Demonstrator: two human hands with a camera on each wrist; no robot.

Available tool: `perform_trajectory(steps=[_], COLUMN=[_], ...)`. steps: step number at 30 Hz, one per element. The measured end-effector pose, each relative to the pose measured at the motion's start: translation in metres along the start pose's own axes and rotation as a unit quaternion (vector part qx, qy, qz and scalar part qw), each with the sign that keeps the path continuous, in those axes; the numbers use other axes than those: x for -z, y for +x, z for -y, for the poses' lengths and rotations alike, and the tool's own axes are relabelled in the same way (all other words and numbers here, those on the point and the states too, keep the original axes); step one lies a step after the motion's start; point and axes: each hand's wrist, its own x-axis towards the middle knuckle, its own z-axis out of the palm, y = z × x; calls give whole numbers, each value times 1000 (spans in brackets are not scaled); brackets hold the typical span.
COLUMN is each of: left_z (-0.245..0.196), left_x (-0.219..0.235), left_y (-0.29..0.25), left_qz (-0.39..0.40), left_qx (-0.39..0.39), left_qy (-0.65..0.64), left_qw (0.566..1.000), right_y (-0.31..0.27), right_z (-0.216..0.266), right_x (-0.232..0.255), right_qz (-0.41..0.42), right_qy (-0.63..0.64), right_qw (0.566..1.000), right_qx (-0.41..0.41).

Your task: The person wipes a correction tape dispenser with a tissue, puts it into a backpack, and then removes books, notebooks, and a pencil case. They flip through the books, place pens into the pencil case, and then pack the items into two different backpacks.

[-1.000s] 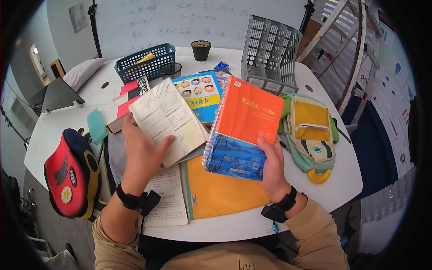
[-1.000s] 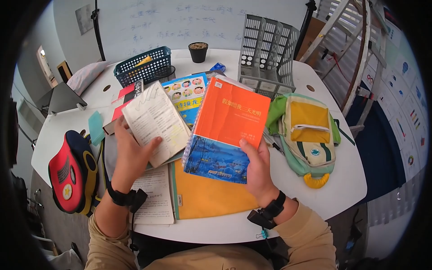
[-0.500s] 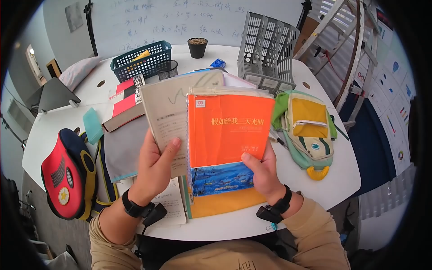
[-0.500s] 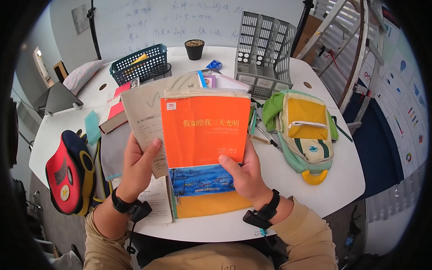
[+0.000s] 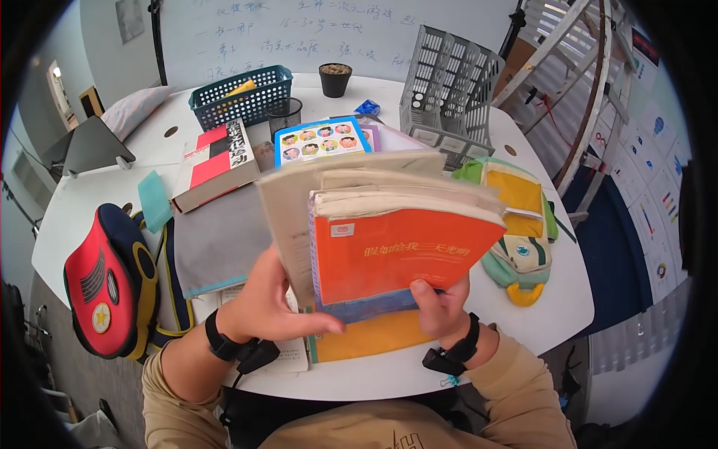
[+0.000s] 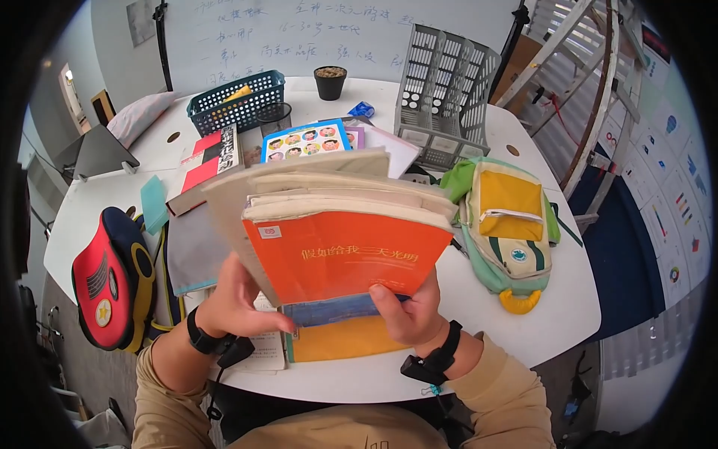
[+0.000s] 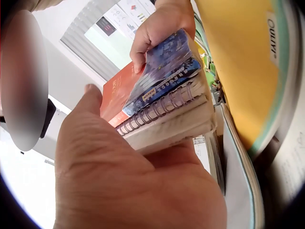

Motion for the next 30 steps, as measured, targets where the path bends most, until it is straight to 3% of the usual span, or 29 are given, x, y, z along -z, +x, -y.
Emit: perform_trajectory(steps=[1, 4, 6, 7, 8, 10, 11, 14, 16, 18, 21, 24, 26, 30], left_z=[-5, 2, 10, 15, 22, 30, 30, 21, 16, 12, 8, 9, 16, 14], left_x=[-1, -9, -8, -7, -6, -5, -5, -11, -12, -12, -13, -18, -23, -14], left_y=[7, 3, -5, -7, -7, -3, -3, -2, 2, 6, 8, 5, 4, 3], left_qz=[22, 3, 25, 37, 58, 101, 98, 60, 64, 69, 62, -10, -99, -20], left_qx=[-10, 40, 79, 99, 74, 23, -20, 41, 42, 56, 88, 63, -1, 7], left_qy=[91, 130, 167, 185, 189, 198, 239, 201, 192, 192, 175, 83, 2, 100], left_qw=[996, 991, 982, 977, 977, 975, 966, 977, 978, 977, 979, 994, 995, 995], right_y=[-1, 0, -2, 0, 2, 17, 16, 15, 14, 14, 14, 8, 7, 15], right_z=[-2, -7, -9, -10, -10, -11, -14, -15, -7, -3, -3, -3, -2, -5], right_x=[-1, 5, -2, -2, -3, 1, 1, -5, -22, -20, 3, 5, 3, -2], right_qz=[-4, 85, 96, 101, 106, 116, 101, 40, -16, -2, 108, 148, 129, 98], right_qy=[8, -60, -27, -42, -56, -147, -136, -103, 16, 9, -101, -71, -110, -140], right_qw=[1000, 994, 991, 992, 991, 980, 983, 990, 999, 1000, 988, 978, 981, 985], right_qx=[-7, -26, -86, -69, -53, 75, 75, 84, 27, -4, -49, -125, -94, 28])
